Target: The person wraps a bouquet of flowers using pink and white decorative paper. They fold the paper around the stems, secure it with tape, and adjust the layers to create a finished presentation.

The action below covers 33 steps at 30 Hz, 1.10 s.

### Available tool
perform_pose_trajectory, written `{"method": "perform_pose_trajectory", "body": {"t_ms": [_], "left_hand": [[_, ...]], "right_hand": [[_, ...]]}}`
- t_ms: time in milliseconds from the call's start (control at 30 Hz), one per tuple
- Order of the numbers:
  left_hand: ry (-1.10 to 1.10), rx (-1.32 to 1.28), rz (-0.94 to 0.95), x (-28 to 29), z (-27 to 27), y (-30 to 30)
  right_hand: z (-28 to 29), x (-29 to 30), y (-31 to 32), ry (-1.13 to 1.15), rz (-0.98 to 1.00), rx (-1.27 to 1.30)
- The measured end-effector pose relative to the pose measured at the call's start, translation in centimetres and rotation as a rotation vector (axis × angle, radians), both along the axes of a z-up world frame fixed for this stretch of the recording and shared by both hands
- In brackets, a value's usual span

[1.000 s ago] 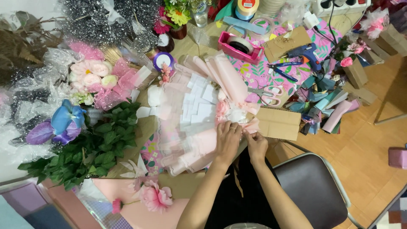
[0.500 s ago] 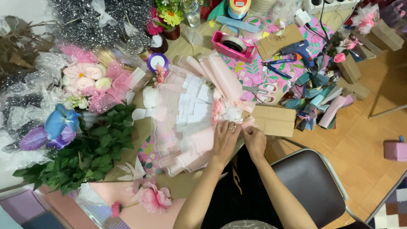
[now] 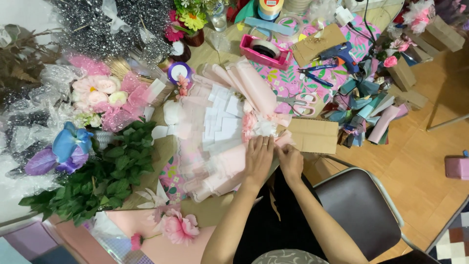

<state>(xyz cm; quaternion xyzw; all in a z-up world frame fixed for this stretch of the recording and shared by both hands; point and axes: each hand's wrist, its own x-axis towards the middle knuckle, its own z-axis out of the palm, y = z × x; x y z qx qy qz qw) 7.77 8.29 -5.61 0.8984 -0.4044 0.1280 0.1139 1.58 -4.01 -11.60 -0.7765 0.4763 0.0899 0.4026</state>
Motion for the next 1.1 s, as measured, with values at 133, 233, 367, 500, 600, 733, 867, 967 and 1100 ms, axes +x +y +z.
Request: {"method": "perform_pose_trajectory", "body": {"t_ms": [133, 233, 367, 500, 600, 733, 867, 967, 1100], "left_hand": [[0.010, 0.029, 0.000, 0.3, 0.4, -0.1], [0.011, 0.018, -0.007, 0.4, 0.2, -0.2], [-0.021, -0.021, -0.026, 0.6, 0.3, -0.3], [-0.023, -0.040, -0.050, 0.9, 0.0, -0.3], [-0.005, -0.035, -0.056, 1.0, -0.2, -0.3], [0.019, -0.023, -0.052, 1.0, -1.3, -0.6], [0.109, 0.004, -0.054, 1.0, -2.3, -0.7], [0.213, 0.057, -0.039, 1.3, -2.6, -0.8], [0.320, 0.058, -0.025, 1.3, -2.0, -0.8]], "right_hand": [[-3.0, -2.0, 0.9, -0.218, -0.108, 0.198], [-2.8, -3.4, 2.3, -0.444, -0.324, 0.540], [-2.7, -4.0, 3.1, -0.580, -0.448, 0.837], [-5.1, -4.2, 2.7, -0.538, -0.485, 0.881], [-7.0, -3.9, 2.6, -0.531, -0.486, 0.854], [-8.2, -2.9, 2.5, -0.538, -0.508, 0.782], [-7.4, -1.4, 3.2, -0.536, -0.590, 0.689], [-5.9, -0.1, 3.9, -0.542, -0.671, 0.648], [-8.2, -0.2, 4.5, -0.576, -0.791, 0.592]]}}
